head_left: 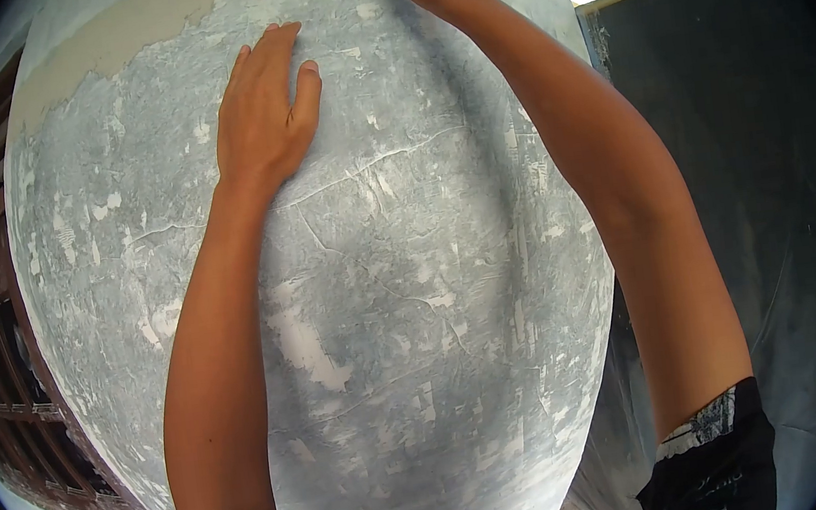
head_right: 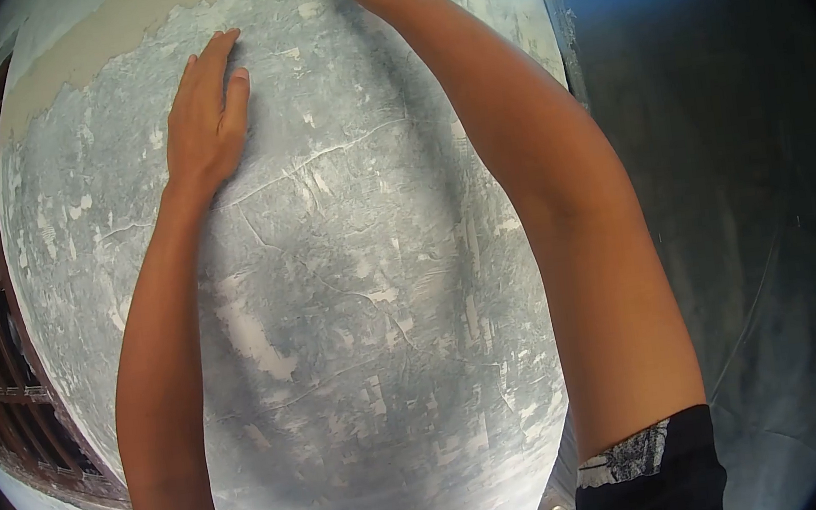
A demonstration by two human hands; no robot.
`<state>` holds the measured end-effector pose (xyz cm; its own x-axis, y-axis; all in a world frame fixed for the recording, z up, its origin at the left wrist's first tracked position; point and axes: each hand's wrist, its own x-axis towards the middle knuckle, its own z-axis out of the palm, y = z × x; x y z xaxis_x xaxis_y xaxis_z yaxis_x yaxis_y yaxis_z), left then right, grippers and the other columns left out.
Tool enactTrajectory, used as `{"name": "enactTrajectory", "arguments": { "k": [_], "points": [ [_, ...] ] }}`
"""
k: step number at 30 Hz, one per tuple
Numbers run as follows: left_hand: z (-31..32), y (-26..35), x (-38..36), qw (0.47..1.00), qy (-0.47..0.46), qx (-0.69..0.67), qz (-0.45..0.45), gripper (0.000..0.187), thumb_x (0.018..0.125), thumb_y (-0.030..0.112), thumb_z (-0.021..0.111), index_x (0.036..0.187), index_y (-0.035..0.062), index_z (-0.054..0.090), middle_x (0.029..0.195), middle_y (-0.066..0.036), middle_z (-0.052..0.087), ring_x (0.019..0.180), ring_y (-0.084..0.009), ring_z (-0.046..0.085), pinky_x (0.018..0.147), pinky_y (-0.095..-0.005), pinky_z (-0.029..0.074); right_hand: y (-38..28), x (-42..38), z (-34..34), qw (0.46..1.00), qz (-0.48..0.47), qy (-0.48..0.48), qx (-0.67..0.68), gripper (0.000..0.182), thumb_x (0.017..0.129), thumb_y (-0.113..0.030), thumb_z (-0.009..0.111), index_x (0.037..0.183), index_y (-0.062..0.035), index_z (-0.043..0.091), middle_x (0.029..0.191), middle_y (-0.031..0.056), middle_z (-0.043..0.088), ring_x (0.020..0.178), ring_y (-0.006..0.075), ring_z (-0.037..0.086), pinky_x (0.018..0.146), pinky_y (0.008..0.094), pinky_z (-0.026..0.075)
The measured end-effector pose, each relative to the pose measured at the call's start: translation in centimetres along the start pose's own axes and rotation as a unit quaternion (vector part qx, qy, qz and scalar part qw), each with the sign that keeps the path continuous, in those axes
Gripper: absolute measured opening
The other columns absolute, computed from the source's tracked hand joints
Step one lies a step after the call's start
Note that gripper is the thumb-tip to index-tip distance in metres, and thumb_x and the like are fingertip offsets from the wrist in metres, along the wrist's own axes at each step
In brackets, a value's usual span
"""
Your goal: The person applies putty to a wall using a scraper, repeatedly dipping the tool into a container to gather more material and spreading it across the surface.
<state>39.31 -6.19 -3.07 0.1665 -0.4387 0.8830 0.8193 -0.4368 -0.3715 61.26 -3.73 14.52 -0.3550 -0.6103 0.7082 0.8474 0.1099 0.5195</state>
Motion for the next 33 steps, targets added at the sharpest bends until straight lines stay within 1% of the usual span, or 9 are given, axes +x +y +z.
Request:
{"name": "enactTrajectory", "arguments": {
  "k": [7, 11, 14, 20, 21, 25, 28, 31, 33],
  "points": [
    [0.0, 0.0, -0.2, 0.999, -0.028, 0.006, -0.022, 0.048, 0.103, 0.027, 0.043, 0.145, 0.0054, 0.053, 0.150, -0.022, 0.053, 0.142, -0.0371, 0.047, 0.126, -0.0448, 0.026, -4.7, -4.1, -5.0, 0.988, -0.019, -0.147, 0.047, 0.020, 0.098, -0.018, 0.055, 0.098, -0.0051, 0.071, 0.097, 0.0237, 0.068, 0.092, 0.0439, 0.068, 0.077, 0.0537, 0.055],
    [0.0, -0.2, -0.1, 1.000, -0.024, 0.007, -0.013, 0.047, 0.103, 0.026, 0.042, 0.145, 0.0073, 0.053, 0.151, -0.020, 0.053, 0.142, -0.0369, 0.047, 0.125, -0.0443, 0.028, -2.8, -1.1, -4.5, 0.990, 0.071, -0.037, 0.120, 0.034, 0.101, -0.020, 0.058, 0.081, 0.0054, 0.070, 0.082, 0.0318, 0.065, 0.082, 0.0489, 0.066, 0.077, 0.0544, 0.053],
    [-0.1, 0.0, -0.2, 0.999, -0.024, 0.016, -0.024, 0.046, 0.103, 0.025, 0.042, 0.144, 0.0075, 0.054, 0.150, -0.020, 0.053, 0.142, -0.0367, 0.047, 0.125, -0.0440, 0.028, -0.4, 2.2, -1.6, 0.989, 0.081, -0.011, 0.126, 0.030, 0.101, -0.020, 0.057, 0.089, 0.0020, 0.073, 0.086, 0.0288, 0.068, 0.086, 0.0461, 0.068, 0.076, 0.0544, 0.053],
    [0.1, -0.2, -0.4, 1.000, -0.017, -0.001, -0.024, 0.045, 0.103, 0.024, 0.042, 0.143, 0.0071, 0.055, 0.149, -0.021, 0.054, 0.140, -0.0367, 0.049, 0.124, -0.0441, 0.029, -2.7, 0.3, -2.8, 0.981, -0.059, -0.180, 0.031, 0.015, 0.095, -0.017, 0.059, 0.098, -0.0081, 0.071, 0.097, 0.0217, 0.070, 0.090, 0.0401, 0.070, 0.076, 0.0516, 0.056],
    [0.1, -0.2, -0.3, 1.000, -0.014, -0.001, -0.020, 0.045, 0.103, 0.024, 0.042, 0.143, 0.0070, 0.055, 0.149, -0.021, 0.055, 0.140, -0.0368, 0.049, 0.124, -0.0442, 0.029, -3.6, -1.8, -3.3, 0.984, -0.095, -0.139, 0.052, 0.012, 0.092, -0.015, 0.059, 0.096, -0.0085, 0.068, 0.094, 0.0214, 0.070, 0.089, 0.0399, 0.070, 0.078, 0.0518, 0.056],
    [0.2, -0.4, -0.2, 1.000, -0.012, -0.001, -0.014, 0.045, 0.103, 0.024, 0.043, 0.143, 0.0061, 0.055, 0.148, -0.021, 0.055, 0.139, -0.0372, 0.050, 0.124, -0.0446, 0.030, -5.9, -2.6, -6.4, 0.982, -0.010, -0.166, 0.089, 0.018, 0.094, -0.013, 0.058, 0.089, -0.0020, 0.071, 0.090, 0.0269, 0.069, 0.089, 0.0448, 0.069, 0.077, 0.0529, 0.055],
    [0.3, -0.4, -0.2, 1.000, -0.002, -0.008, -0.005, 0.045, 0.102, 0.023, 0.043, 0.141, 0.0046, 0.056, 0.147, -0.022, 0.056, 0.139, -0.0375, 0.050, 0.123, -0.0449, 0.031, -3.1, 1.4, -4.0, 0.992, 0.072, -0.055, 0.088, 0.027, 0.096, -0.017, 0.058, 0.087, 0.0043, 0.072, 0.090, 0.0339, 0.065, 0.084, 0.0498, 0.067, 0.075, 0.0559, 0.053],
    [0.4, -0.3, -0.4, 1.000, -0.001, -0.007, -0.009, 0.045, 0.102, 0.022, 0.043, 0.140, 0.0037, 0.057, 0.145, -0.023, 0.057, 0.138, -0.0378, 0.050, 0.123, -0.0449, 0.031, -1.0, 2.9, -1.3, 0.990, 0.102, -0.070, 0.064, 0.022, 0.095, -0.016, 0.058, 0.090, 0.0002, 0.072, 0.090, 0.0296, 0.068, 0.085, 0.0477, 0.068, 0.074, 0.0549, 0.053],
    [0.4, -0.3, -0.4, 1.000, 0.002, -0.022, -0.015, 0.044, 0.101, 0.022, 0.043, 0.139, 0.0033, 0.057, 0.143, -0.023, 0.058, 0.137, -0.0382, 0.051, 0.123, -0.0449, 0.032, -1.1, 2.6, 0.1, 0.993, 0.020, -0.117, -0.004, 0.017, 0.094, -0.015, 0.058, 0.093, -0.0052, 0.072, 0.090, 0.0248, 0.070, 0.085, 0.0451, 0.068, 0.073, 0.0536, 0.054]
  ]
}}
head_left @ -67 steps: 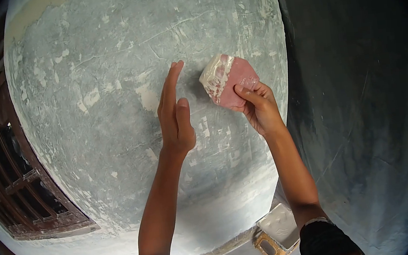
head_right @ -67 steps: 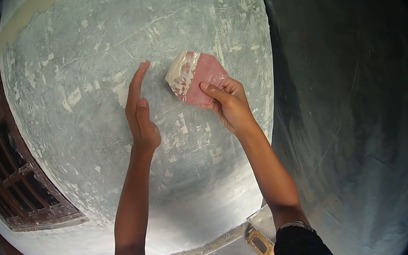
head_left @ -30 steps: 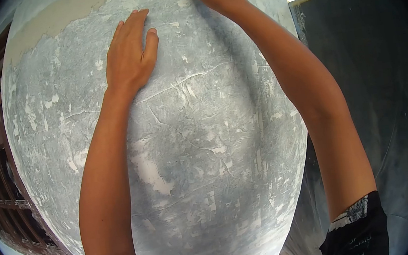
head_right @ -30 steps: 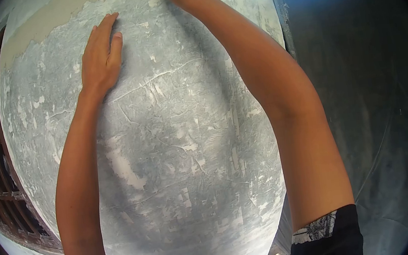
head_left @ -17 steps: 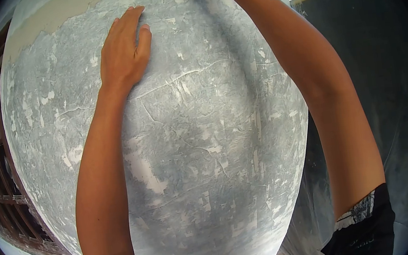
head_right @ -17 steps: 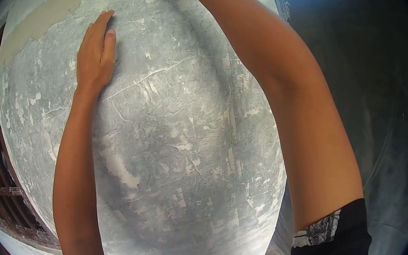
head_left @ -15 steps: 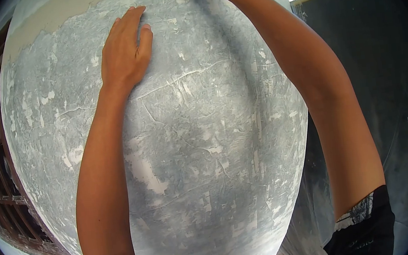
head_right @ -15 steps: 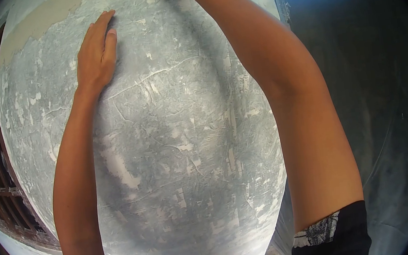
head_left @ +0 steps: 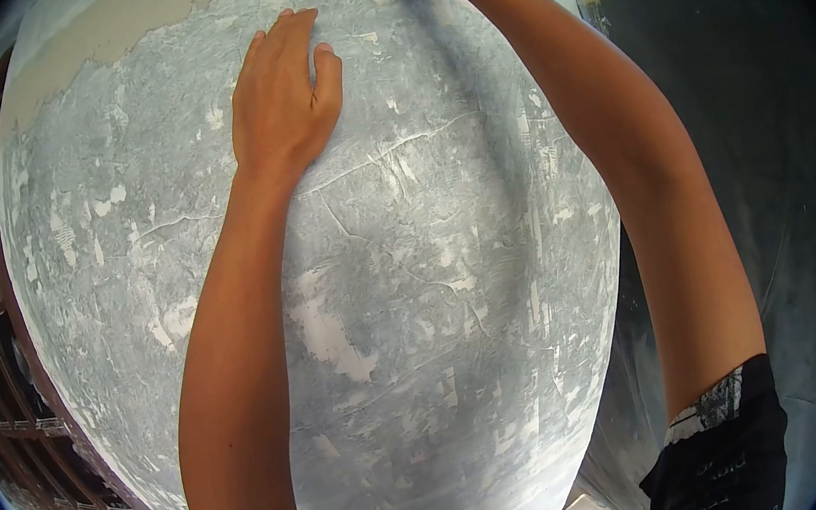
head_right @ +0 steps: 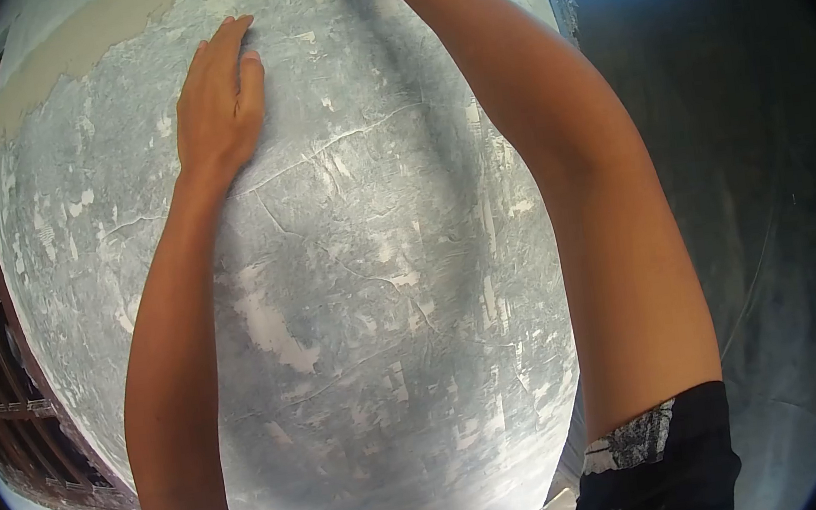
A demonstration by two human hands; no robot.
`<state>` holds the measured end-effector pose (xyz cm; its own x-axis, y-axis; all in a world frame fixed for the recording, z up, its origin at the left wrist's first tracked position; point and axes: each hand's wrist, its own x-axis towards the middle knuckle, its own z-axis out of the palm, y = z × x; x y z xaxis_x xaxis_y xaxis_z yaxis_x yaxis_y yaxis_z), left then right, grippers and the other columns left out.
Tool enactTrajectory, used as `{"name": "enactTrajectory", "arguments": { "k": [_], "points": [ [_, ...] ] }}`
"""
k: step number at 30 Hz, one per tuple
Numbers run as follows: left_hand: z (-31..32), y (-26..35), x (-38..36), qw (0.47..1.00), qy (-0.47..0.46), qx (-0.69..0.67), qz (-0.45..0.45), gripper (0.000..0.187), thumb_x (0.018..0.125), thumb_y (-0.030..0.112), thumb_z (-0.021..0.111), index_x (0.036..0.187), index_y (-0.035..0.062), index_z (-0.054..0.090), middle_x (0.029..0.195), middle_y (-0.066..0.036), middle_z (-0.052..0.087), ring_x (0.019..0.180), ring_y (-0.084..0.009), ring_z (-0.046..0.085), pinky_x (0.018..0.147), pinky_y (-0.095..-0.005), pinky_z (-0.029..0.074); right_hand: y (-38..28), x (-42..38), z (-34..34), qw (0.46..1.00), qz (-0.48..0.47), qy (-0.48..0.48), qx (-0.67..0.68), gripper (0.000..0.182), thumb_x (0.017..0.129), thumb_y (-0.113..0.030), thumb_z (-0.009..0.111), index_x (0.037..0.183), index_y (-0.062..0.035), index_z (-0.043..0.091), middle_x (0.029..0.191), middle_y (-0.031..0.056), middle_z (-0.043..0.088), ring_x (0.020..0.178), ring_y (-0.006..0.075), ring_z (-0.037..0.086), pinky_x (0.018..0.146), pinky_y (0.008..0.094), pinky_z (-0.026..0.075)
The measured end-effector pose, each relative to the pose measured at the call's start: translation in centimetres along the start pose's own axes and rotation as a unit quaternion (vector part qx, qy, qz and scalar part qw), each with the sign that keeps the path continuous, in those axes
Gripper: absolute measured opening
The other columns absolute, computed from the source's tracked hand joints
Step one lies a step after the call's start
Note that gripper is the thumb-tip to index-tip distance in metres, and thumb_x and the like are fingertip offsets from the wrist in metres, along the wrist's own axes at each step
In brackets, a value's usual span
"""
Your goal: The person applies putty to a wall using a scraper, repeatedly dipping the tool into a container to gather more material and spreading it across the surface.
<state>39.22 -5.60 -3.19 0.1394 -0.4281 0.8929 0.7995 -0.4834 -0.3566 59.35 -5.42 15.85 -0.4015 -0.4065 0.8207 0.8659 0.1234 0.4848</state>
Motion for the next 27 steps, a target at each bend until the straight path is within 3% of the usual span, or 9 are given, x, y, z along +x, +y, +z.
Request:
{"name": "enactTrajectory", "arguments": {
  "k": [3, 7, 12, 17, 19, 21, 22, 24, 27],
  "points": [
    [0.2, 0.0, 0.0, 0.999, 0.038, -0.006, 0.005, 0.042, 0.097, 0.021, 0.048, 0.130, -0.0012, 0.063, 0.132, -0.023, 0.066, 0.132, -0.0358, 0.057, 0.120, -0.0459, 0.036, -4.4, -2.7, -2.4, 0.994, -0.089, -0.064, 0.027, 0.015, 0.092, -0.014, 0.058, 0.096, -0.0085, 0.071, 0.090, 0.0216, 0.070, 0.086, 0.0429, 0.069, 0.073, 0.0522, 0.055],
    [0.2, 0.0, 0.0, 0.999, 0.037, -0.029, 0.000, 0.042, 0.097, 0.021, 0.048, 0.129, -0.0019, 0.063, 0.132, -0.024, 0.066, 0.131, -0.0367, 0.057, 0.120, -0.0462, 0.037, -7.0, -4.8, -6.3, 0.996, -0.035, -0.053, 0.067, 0.015, 0.087, -0.008, 0.062, 0.079, 0.0022, 0.070, 0.083, 0.0278, 0.068, 0.080, 0.0469, 0.068, 0.074, 0.0543, 0.054],
    [0.3, 0.0, -0.1, 0.999, 0.044, -0.013, 0.005, 0.042, 0.097, 0.021, 0.048, 0.128, -0.0021, 0.064, 0.132, -0.024, 0.066, 0.131, -0.0373, 0.058, 0.119, -0.0463, 0.037, 1.7, -0.4, -2.2, 0.997, 0.074, 0.005, 0.025, 0.017, 0.089, -0.008, 0.062, 0.087, 0.0044, 0.074, 0.087, 0.0290, 0.069, 0.084, 0.0464, 0.068, 0.075, 0.0529, 0.054],
    [0.1, 0.1, -0.2, 1.000, 0.023, -0.014, -0.003, 0.043, 0.099, 0.022, 0.046, 0.132, 0.0004, 0.062, 0.137, -0.023, 0.062, 0.134, -0.0383, 0.055, 0.121, -0.0459, 0.035, -1.9, -3.9, -4.3, 0.993, 0.066, -0.095, 0.036, 0.022, 0.092, -0.015, 0.063, 0.092, 0.0038, 0.075, 0.093, 0.0307, 0.069, 0.087, 0.0472, 0.068, 0.077, 0.0541, 0.053],
    [-0.1, 0.0, -0.1, 1.000, 0.008, -0.011, -0.010, 0.043, 0.101, 0.022, 0.044, 0.137, 0.0030, 0.059, 0.142, -0.023, 0.059, 0.136, -0.0394, 0.052, 0.122, -0.0452, 0.033, -2.7, -6.7, -4.9, 0.986, 0.004, -0.144, -0.086, 0.015, 0.085, -0.011, 0.068, 0.098, -0.0059, 0.074, 0.092, 0.0171, 0.074, 0.083, 0.0367, 0.072, 0.077, 0.0473, 0.057],
    [0.1, 0.1, -0.1, 1.000, 0.004, -0.004, 0.003, 0.043, 0.100, 0.022, 0.045, 0.136, 0.0034, 0.060, 0.143, -0.023, 0.059, 0.136, -0.0390, 0.052, 0.122, -0.0457, 0.033, -5.5, -7.7, -8.5, 0.986, -0.005, -0.165, -0.015, 0.013, 0.084, -0.008, 0.066, 0.094, -0.0041, 0.074, 0.094, 0.0182, 0.074, 0.084, 0.0369, 0.072, 0.076, 0.0478, 0.057],
    [0.2, 0.1, -0.1, 1.000, 0.003, -0.004, 0.003, 0.043, 0.100, 0.022, 0.045, 0.136, 0.0034, 0.060, 0.143, -0.023, 0.059, 0.136, -0.0390, 0.052, 0.122, -0.0457, 0.033, -5.1, -6.9, -8.3, 0.986, -0.004, -0.166, -0.015, 0.013, 0.084, -0.008, 0.066, 0.094, -0.0041, 0.074, 0.094, 0.0182, 0.074, 0.084, 0.0369, 0.072, 0.076, 0.0478, 0.057],
    [0.4, 0.2, -0.1, 0.999, 0.039, 0.012, 0.019, 0.042, 0.095, 0.020, 0.050, 0.128, -0.0024, 0.064, 0.131, -0.023, 0.066, 0.132, -0.0361, 0.058, 0.119, -0.0476, 0.037, -2.8, -4.4, -6.6, 0.989, 0.096, -0.110, 0.032, 0.023, 0.095, -0.019, 0.060, 0.094, -0.0005, 0.073, 0.090, 0.0286, 0.070, 0.085, 0.0472, 0.068, 0.077, 0.0532, 0.053],
    [0.3, 0.3, -0.1, 0.999, 0.033, 0.016, 0.011, 0.043, 0.095, 0.020, 0.050, 0.128, -0.0022, 0.064, 0.131, -0.023, 0.066, 0.132, -0.0363, 0.058, 0.119, -0.0477, 0.037, 0.5, -1.1, -2.7, 0.992, 0.127, -0.019, 0.015, 0.018, 0.095, -0.018, 0.057, 0.094, -0.0050, 0.069, 0.087, 0.0245, 0.069, 0.083, 0.0453, 0.068, 0.075, 0.0521, 0.053]
  ]
}}
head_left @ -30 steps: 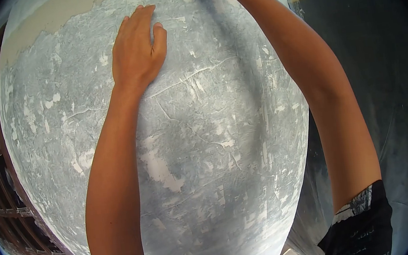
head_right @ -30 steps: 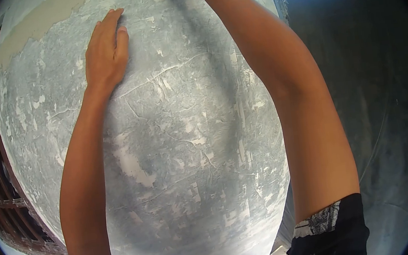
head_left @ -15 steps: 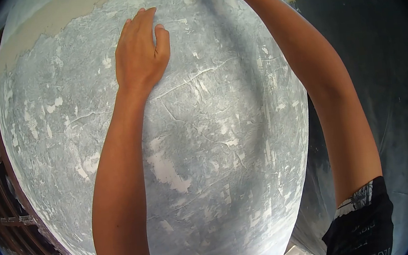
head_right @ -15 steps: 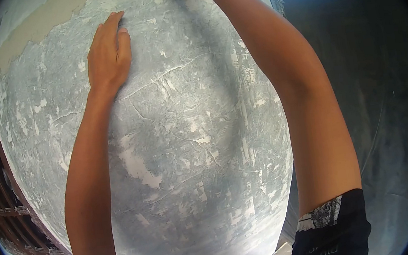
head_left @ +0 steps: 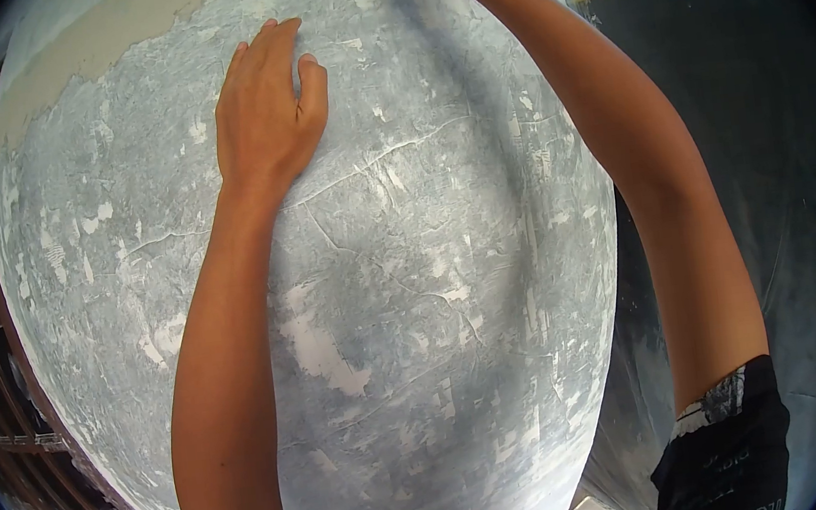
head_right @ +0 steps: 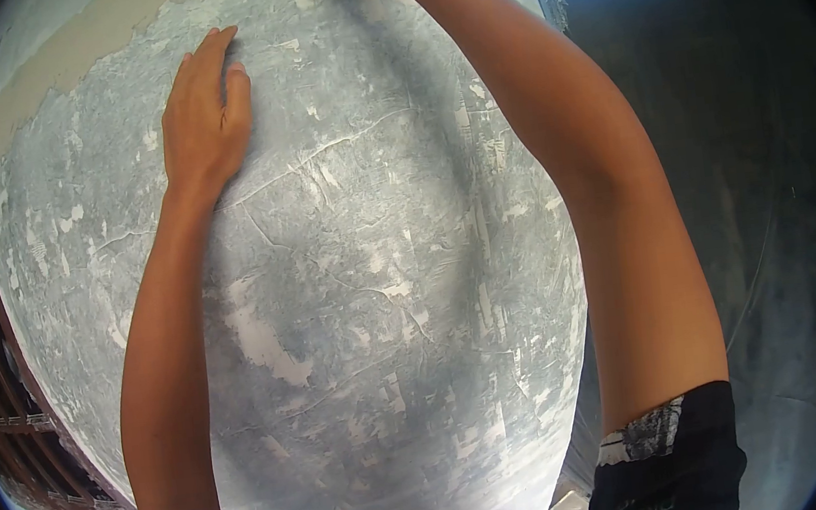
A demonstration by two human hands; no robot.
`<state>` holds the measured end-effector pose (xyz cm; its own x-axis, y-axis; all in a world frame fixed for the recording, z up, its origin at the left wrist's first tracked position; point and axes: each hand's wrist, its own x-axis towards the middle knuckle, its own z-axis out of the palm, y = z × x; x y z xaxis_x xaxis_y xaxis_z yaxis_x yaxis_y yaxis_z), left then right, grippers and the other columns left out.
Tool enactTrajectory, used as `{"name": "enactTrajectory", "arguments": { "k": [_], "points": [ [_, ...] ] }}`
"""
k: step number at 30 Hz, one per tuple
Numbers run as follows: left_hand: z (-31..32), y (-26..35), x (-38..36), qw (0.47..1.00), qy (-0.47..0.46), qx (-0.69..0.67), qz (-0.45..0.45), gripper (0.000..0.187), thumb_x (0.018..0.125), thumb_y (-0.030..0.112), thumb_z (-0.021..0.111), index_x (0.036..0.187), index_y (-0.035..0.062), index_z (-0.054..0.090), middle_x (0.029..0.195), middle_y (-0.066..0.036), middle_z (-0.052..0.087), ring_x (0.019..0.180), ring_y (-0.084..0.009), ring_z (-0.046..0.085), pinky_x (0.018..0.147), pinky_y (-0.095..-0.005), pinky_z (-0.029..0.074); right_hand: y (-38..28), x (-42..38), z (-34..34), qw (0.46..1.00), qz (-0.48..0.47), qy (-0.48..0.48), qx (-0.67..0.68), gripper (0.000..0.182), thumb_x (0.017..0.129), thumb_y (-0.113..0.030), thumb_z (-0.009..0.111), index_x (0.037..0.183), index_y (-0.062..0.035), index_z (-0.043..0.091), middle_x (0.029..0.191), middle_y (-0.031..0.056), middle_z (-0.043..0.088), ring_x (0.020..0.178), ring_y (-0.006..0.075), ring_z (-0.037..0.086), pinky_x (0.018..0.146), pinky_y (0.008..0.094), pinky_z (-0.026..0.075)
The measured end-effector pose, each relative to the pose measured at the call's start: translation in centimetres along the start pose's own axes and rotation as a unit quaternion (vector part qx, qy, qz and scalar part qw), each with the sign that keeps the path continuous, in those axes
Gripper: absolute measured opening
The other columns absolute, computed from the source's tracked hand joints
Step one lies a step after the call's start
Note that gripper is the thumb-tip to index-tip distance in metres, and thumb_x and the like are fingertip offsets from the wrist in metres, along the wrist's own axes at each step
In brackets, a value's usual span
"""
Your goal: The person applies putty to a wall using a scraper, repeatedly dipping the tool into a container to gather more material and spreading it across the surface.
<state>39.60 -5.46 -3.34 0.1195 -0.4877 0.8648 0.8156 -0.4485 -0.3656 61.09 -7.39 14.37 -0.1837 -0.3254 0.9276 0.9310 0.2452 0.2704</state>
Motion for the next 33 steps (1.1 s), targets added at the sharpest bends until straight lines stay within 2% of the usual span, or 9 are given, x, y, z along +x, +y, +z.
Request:
{"name": "enactTrajectory", "arguments": {
  "k": [3, 6, 11, 15, 20, 22, 28, 30, 33],
  "points": [
    [-0.1, -0.1, 0.0, 1.000, -0.002, -0.017, -0.003, 0.043, 0.095, 0.020, 0.049, 0.129, -0.0021, 0.064, 0.132, -0.024, 0.066, 0.132, -0.0371, 0.057, 0.119, -0.0474, 0.037, 0.5, -0.8, 1.8, 0.990, -0.129, -0.036, -0.051, 0.015, 0.095, -0.018, 0.055, 0.093, -0.0079, 0.066, 0.085, 0.0223, 0.068, 0.082, 0.0443, 0.068, 0.074, 0.0517, 0.054],
    [-0.1, -0.6, -0.1, 0.999, -0.043, -0.013, -0.028, 0.044, 0.101, 0.023, 0.045, 0.140, 0.0060, 0.057, 0.146, -0.021, 0.057, 0.138, -0.0401, 0.051, 0.122, -0.0458, 0.033, -3.8, -5.8, -0.7, 0.982, -0.168, -0.065, 0.055, 0.015, 0.095, -0.019, 0.055, 0.094, -0.0098, 0.067, 0.087, 0.0231, 0.068, 0.085, 0.0436, 0.068, 0.075, 0.0528, 0.054],
    [-0.6, -1.1, 0.3, 0.998, -0.064, -0.015, -0.018, 0.046, 0.101, 0.023, 0.045, 0.143, 0.0065, 0.055, 0.148, -0.021, 0.055, 0.140, -0.0389, 0.049, 0.123, -0.0452, 0.032, -3.7, -4.4, -2.5, 0.993, -0.067, -0.026, 0.095, 0.020, 0.089, -0.006, 0.062, 0.076, 0.0072, 0.070, 0.083, 0.0324, 0.065, 0.080, 0.0508, 0.066, 0.072, 0.0525, 0.054],
    [-1.5, -2.7, 0.8, 0.998, -0.065, 0.019, 0.015, 0.047, 0.101, 0.022, 0.046, 0.144, 0.0061, 0.054, 0.149, -0.021, 0.054, 0.140, -0.0384, 0.049, 0.124, -0.0448, 0.031, -0.8, 0.3, 0.4, 0.996, -0.018, 0.014, 0.082, 0.022, 0.094, -0.015, 0.059, 0.091, 0.0038, 0.070, 0.092, 0.0313, 0.068, 0.088, 0.0499, 0.067, 0.077, 0.0544, 0.053],
    [-2.4, -3.1, 0.4, 0.998, -0.068, 0.014, 0.010, 0.046, 0.101, 0.021, 0.046, 0.144, 0.0058, 0.054, 0.149, -0.021, 0.054, 0.140, -0.0376, 0.049, 0.124, -0.0444, 0.030, -4.2, -4.0, 0.3, 0.978, -0.179, -0.083, 0.065, 0.013, 0.093, -0.013, 0.057, 0.097, -0.0025, 0.064, 0.092, 0.0303, 0.068, 0.093, 0.0489, 0.067, 0.079, 0.0549, 0.052],
    [-2.6, -3.2, 0.2, 0.998, -0.065, 0.011, 0.006, 0.046, 0.101, 0.021, 0.046, 0.144, 0.0059, 0.054, 0.149, -0.021, 0.054, 0.141, -0.0373, 0.049, 0.124, -0.0443, 0.031, -7.1, -7.8, -2.5, 0.964, -0.174, -0.108, 0.170, 0.014, 0.092, -0.010, 0.057, 0.094, -0.0004, 0.067, 0.092, 0.0315, 0.067, 0.092, 0.0490, 0.067, 0.079, 0.0535, 0.052],
    [-2.3, -3.3, 0.2, 0.998, -0.051, 0.034, -0.002, 0.046, 0.100, 0.021, 0.046, 0.143, 0.0061, 0.054, 0.149, -0.020, 0.055, 0.140, -0.0369, 0.049, 0.124, -0.0442, 0.031, -4.0, -1.8, -1.5, 0.990, -0.022, -0.008, 0.140, 0.035, 0.103, -0.024, 0.055, 0.092, 0.0051, 0.071, 0.094, 0.0345, 0.066, 0.092, 0.0498, 0.067, 0.081, 0.0522, 0.053],
    [-2.2, -3.2, 0.2, 0.999, -0.019, 0.030, 0.005, 0.045, 0.097, 0.022, 0.049, 0.136, 0.0009, 0.059, 0.139, -0.022, 0.062, 0.136, -0.0361, 0.054, 0.121, -0.0462, 0.034, -2.7, 0.7, 0.0, 1.000, 0.017, -0.014, 0.020, 0.038, 0.106, -0.029, 0.051, 0.099, 0.0023, 0.073, 0.101, 0.0315, 0.069, 0.098, 0.0471, 0.068, 0.083, 0.0502, 0.054],
    [-2.4, -3.2, 0.1, 0.998, -0.042, 0.036, -0.013, 0.044, 0.100, 0.020, 0.046, 0.141, 0.0068, 0.055, 0.147, -0.020, 0.056, 0.139, -0.0374, 0.050, 0.124, -0.0446, 0.031, -3.2, -0.8, 1.1, 0.996, -0.059, -0.071, 0.002, 0.027, 0.103, -0.022, 0.051, 0.097, -0.0020, 0.068, 0.105, 0.0248, 0.070, 0.099, 0.0438, 0.068, 0.083, 0.0499, 0.054]
  ]
}}
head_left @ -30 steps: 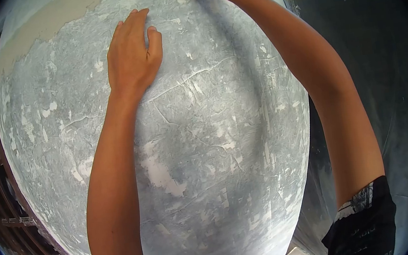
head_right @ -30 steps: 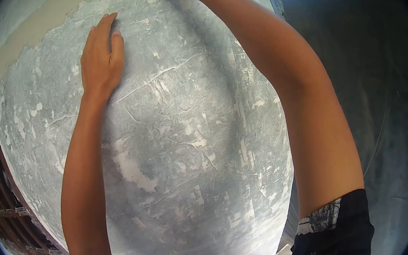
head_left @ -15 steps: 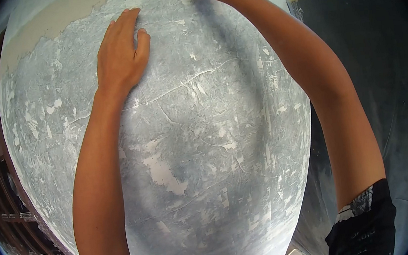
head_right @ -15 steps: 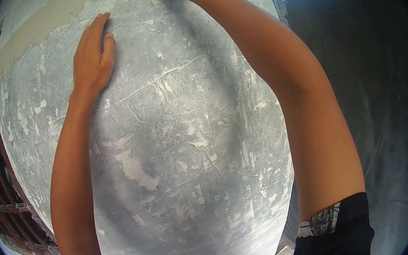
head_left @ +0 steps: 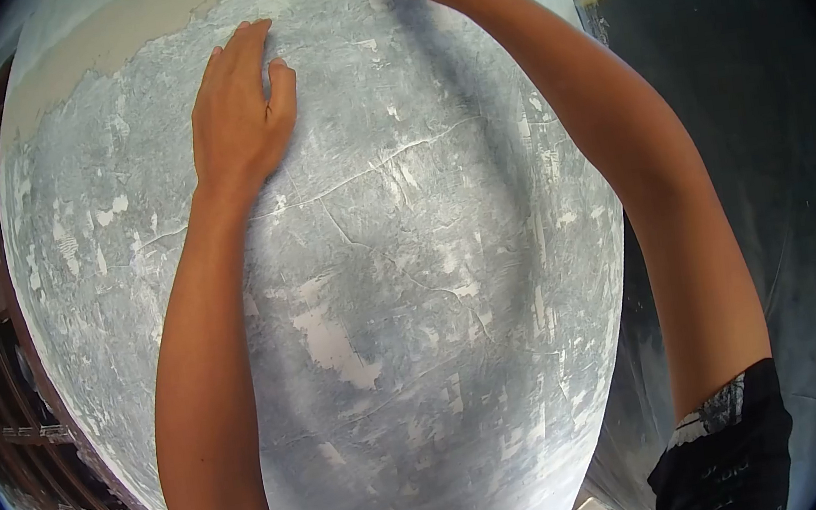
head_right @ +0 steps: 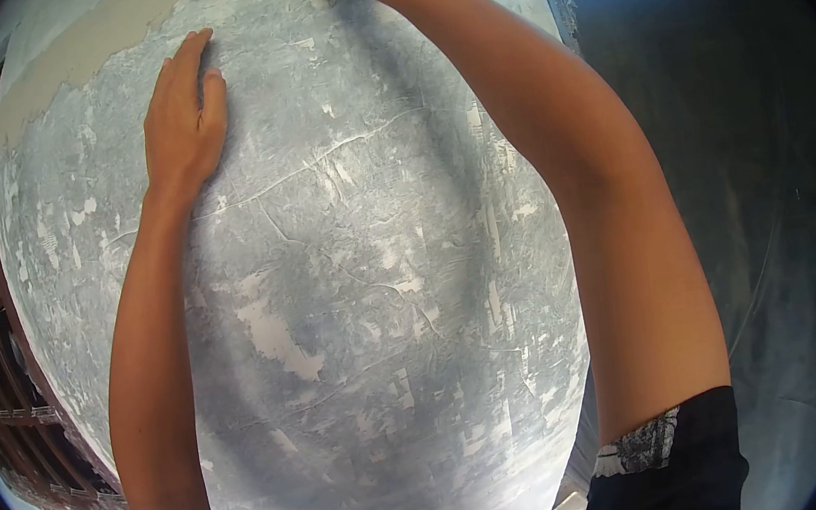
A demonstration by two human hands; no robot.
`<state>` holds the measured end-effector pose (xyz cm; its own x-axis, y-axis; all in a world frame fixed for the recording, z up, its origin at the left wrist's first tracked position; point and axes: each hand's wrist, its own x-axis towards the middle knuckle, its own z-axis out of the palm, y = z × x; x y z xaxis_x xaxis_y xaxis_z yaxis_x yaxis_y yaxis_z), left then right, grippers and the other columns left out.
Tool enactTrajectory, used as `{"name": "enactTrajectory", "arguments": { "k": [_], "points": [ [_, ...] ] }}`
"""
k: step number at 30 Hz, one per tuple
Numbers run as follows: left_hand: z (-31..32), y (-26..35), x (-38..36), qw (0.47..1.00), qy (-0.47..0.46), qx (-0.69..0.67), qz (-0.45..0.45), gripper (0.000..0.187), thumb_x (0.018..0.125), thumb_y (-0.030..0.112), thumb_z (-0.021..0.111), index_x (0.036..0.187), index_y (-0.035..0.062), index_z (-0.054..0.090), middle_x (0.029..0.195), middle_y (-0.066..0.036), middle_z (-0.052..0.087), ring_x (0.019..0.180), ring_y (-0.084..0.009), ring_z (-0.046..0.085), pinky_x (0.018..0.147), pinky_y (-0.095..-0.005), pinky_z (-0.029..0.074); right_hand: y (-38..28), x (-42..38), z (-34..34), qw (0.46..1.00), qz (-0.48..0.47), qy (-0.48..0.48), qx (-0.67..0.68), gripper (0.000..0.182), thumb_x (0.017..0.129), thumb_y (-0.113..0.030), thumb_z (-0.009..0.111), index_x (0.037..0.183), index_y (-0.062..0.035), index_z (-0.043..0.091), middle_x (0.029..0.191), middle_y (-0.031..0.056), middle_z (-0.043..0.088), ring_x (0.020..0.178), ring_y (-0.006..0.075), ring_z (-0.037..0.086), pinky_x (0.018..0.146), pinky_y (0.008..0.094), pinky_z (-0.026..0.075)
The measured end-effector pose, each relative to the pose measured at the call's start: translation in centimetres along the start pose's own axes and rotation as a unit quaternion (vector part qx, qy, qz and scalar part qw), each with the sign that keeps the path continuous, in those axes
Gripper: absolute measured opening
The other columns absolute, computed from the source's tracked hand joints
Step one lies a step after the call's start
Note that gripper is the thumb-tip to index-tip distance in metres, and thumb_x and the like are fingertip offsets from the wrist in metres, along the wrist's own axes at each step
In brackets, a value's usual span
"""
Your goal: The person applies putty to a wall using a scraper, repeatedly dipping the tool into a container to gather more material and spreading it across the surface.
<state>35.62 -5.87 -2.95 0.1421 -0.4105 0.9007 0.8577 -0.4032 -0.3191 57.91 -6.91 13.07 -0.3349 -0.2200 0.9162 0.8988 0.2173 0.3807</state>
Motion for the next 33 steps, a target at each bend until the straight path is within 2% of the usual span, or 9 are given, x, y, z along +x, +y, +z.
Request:
{"name": "enactTrajectory", "arguments": {
  "k": [2, 8, 11, 15, 18, 24, 27, 29, 33],
  "points": [
    [-0.1, 0.0, -0.2, 1.000, -0.001, -0.006, 0.002, 0.044, 0.100, 0.020, 0.046, 0.141, 0.0067, 0.056, 0.147, -0.020, 0.056, 0.138, -0.0375, 0.050, 0.124, -0.0447, 0.031, -1.8, -3.3, 0.1, 0.983, -0.159, 0.025, 0.088, 0.015, 0.096, -0.015, 0.053, 0.092, -0.0024, 0.060, 0.100, 0.0233, 0.069, 0.095, 0.0445, 0.067, 0.080, 0.0520, 0.053],
    [0.1, -0.1, -0.3, 1.000, 0.009, -0.003, -0.002, 0.045, 0.100, 0.022, 0.046, 0.141, 0.0070, 0.056, 0.147, -0.019, 0.057, 0.139, -0.0372, 0.050, 0.123, -0.0446, 0.032, -3.5, -2.5, -2.5, 0.989, 0.002, 0.066, 0.133, 0.033, 0.100, -0.020, 0.060, 0.084, 0.0065, 0.069, 0.089, 0.0334, 0.065, 0.086, 0.0509, 0.067, 0.074, 0.0543, 0.053],
    [-0.1, -0.1, -0.4, 1.000, 0.010, 0.003, -0.012, 0.045, 0.100, 0.023, 0.046, 0.141, 0.0072, 0.056, 0.147, -0.019, 0.056, 0.139, -0.0371, 0.050, 0.123, -0.0444, 0.032, 0.4, 2.3, -0.1, 0.991, 0.082, 0.057, 0.088, 0.028, 0.100, -0.021, 0.056, 0.090, 0.0000, 0.071, 0.094, 0.0304, 0.069, 0.090, 0.0489, 0.067, 0.077, 0.0537, 0.053],
    [-0.2, 0.1, -0.4, 1.000, 0.006, -0.001, -0.015, 0.045, 0.100, 0.022, 0.046, 0.141, 0.0072, 0.056, 0.148, -0.019, 0.056, 0.140, -0.0374, 0.050, 0.123, -0.0441, 0.032, -0.4, 0.5, 0.5, 1.000, -0.020, 0.006, 0.012, 0.016, 0.095, -0.014, 0.055, 0.093, -0.0058, 0.069, 0.094, 0.0279, 0.069, 0.092, 0.0469, 0.067, 0.078, 0.0540, 0.053],
    [0.0, -0.1, -0.3, 1.000, 0.009, -0.002, -0.021, 0.045, 0.100, 0.022, 0.046, 0.142, 0.0077, 0.056, 0.147, -0.019, 0.056, 0.140, -0.0377, 0.050, 0.123, -0.0440, 0.033, -4.4, -3.7, -0.3, 0.971, -0.203, 0.028, 0.119, 0.009, 0.091, -0.010, 0.055, 0.093, -0.0068, 0.063, 0.091, 0.0268, 0.067, 0.092, 0.0471, 0.066, 0.078, 0.0547, 0.052],
    [-0.1, 0.1, -0.4, 1.000, 0.012, -0.004, -0.018, 0.045, 0.100, 0.022, 0.046, 0.141, 0.0071, 0.057, 0.146, -0.018, 0.058, 0.138, -0.0377, 0.051, 0.122, -0.0442, 0.034, -3.1, 0.1, -2.5, 0.994, 0.027, 0.073, 0.081, 0.031, 0.100, -0.024, 0.059, 0.094, 0.0039, 0.072, 0.095, 0.0316, 0.069, 0.093, 0.0482, 0.068, 0.079, 0.0545, 0.053],
    [0.0, 0.0, -0.5, 1.000, 0.018, 0.013, -0.011, 0.045, 0.100, 0.022, 0.046, 0.141, 0.0062, 0.057, 0.146, -0.018, 0.058, 0.137, -0.0368, 0.053, 0.122, -0.0441, 0.034, -0.6, 2.3, 0.1, 0.996, 0.004, 0.088, -0.001, 0.030, 0.100, -0.023, 0.058, 0.093, 0.0017, 0.072, 0.093, 0.0299, 0.069, 0.090, 0.0473, 0.068, 0.079, 0.0534, 0.053],
    [0.0, 0.0, -0.4, 1.000, 0.017, 0.009, -0.007, 0.045, 0.100, 0.022, 0.046, 0.140, 0.0060, 0.057, 0.146, -0.018, 0.058, 0.137, -0.0366, 0.053, 0.122, -0.0442, 0.034, -1.6, 0.7, -0.3, 0.997, -0.065, -0.022, 0.047, 0.022, 0.097, -0.018, 0.055, 0.090, -0.0054, 0.073, 0.093, 0.0274, 0.070, 0.089, 0.0458, 0.068, 0.079, 0.0509, 0.054],
    [-0.1, -0.1, -0.3, 1.000, 0.011, -0.010, -0.006, 0.044, 0.100, 0.020, 0.047, 0.140, 0.0056, 0.058, 0.145, -0.019, 0.058, 0.136, -0.0368, 0.053, 0.122, -0.0443, 0.034, -5.9, -3.9, -1.9, 0.987, -0.116, -0.026, 0.105, 0.024, 0.093, -0.015, 0.060, 0.082, 0.0055, 0.069, 0.087, 0.0326, 0.067, 0.085, 0.0501, 0.067, 0.077, 0.0539, 0.052]
  ]
}}
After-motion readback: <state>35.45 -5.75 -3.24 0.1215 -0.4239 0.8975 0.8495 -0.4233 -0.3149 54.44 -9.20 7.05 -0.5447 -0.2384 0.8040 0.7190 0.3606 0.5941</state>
